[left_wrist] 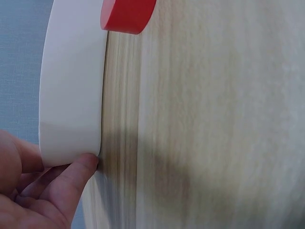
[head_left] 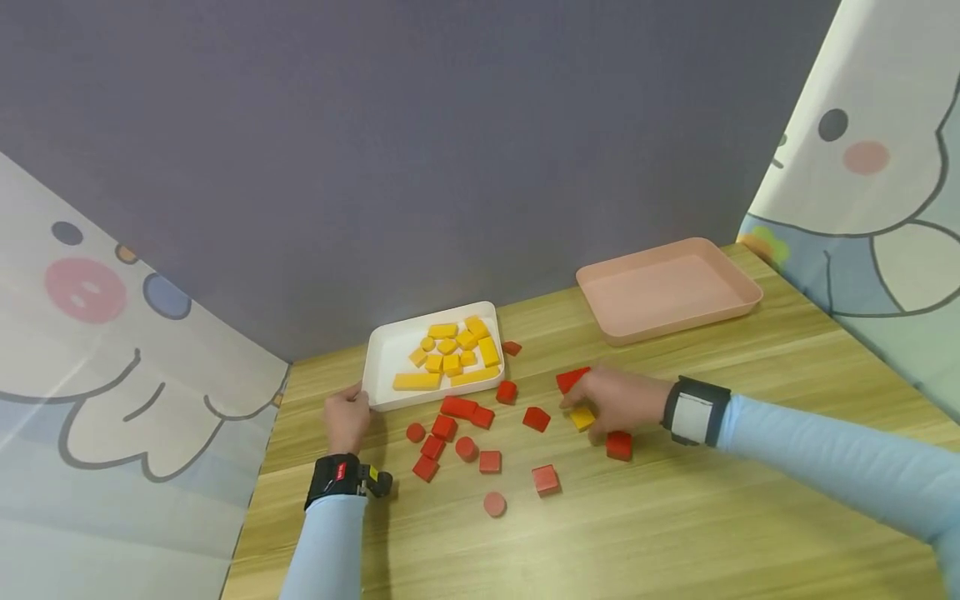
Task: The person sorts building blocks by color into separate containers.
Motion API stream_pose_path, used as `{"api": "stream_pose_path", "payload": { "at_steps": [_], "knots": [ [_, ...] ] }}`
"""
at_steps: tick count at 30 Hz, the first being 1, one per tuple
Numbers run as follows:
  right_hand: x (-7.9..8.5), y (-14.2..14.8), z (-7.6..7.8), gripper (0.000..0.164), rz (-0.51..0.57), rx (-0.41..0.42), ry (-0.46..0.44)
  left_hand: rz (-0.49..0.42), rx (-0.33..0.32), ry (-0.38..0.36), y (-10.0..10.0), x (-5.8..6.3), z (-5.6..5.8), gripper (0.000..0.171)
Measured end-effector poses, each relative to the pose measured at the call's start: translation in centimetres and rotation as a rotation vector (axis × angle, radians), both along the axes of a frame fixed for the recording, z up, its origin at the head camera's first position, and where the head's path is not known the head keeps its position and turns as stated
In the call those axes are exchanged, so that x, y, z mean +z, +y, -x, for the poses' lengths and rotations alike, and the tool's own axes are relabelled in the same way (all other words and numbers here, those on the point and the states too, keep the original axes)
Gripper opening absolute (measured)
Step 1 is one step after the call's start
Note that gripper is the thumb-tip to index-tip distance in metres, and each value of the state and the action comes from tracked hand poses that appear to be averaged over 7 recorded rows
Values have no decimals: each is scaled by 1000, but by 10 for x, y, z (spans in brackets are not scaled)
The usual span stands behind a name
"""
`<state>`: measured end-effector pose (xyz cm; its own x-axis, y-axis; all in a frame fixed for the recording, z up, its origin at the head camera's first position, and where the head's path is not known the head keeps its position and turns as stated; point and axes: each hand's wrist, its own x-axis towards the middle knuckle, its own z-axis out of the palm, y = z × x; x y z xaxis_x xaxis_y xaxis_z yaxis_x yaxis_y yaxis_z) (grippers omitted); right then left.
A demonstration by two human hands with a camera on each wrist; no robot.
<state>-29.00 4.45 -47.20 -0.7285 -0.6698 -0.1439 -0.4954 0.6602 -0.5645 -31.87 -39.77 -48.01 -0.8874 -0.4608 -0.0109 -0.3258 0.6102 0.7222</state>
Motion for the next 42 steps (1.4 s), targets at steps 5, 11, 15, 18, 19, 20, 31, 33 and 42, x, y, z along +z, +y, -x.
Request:
{"api": "stream_pose_path", "payload": {
  "at_steps": [5, 11, 15, 18, 19, 20, 31, 33, 42],
  "knots": [
    [-5, -6, 0, 55, -36, 12, 23, -9, -9, -15, -3, -1, 1, 41],
    [-10, -8, 0, 53, -59, 5, 18, -15, -14, -14, -5, -3, 3, 42],
    [-11, -8, 1, 45, -56, 2, 19, -10, -18, -4, -5, -2, 4, 41],
    [-11, -8, 2, 44, -52, -3, 11, -7, -21, 5, -5, -2, 5, 41],
    [-11, -9, 2, 45, -50, -1, 11, -7, -20, 7, -5, -3, 6, 41],
    [-12, -9, 2, 45, -48, -1, 10, -4, -18, 10, -6, -3, 6, 41],
    [-17, -8, 6, 30, -17, 10, 43, 1, 7, 16, -4, -6, 9, 41],
    [-18, -9, 7, 27, -9, 29, 74, 10, 11, 18, -4, -5, 9, 41],
    [-2, -24, 15, 21, 16, 66, 165, 38, 5, 69, -2, -9, 6, 41]
  ]
}}
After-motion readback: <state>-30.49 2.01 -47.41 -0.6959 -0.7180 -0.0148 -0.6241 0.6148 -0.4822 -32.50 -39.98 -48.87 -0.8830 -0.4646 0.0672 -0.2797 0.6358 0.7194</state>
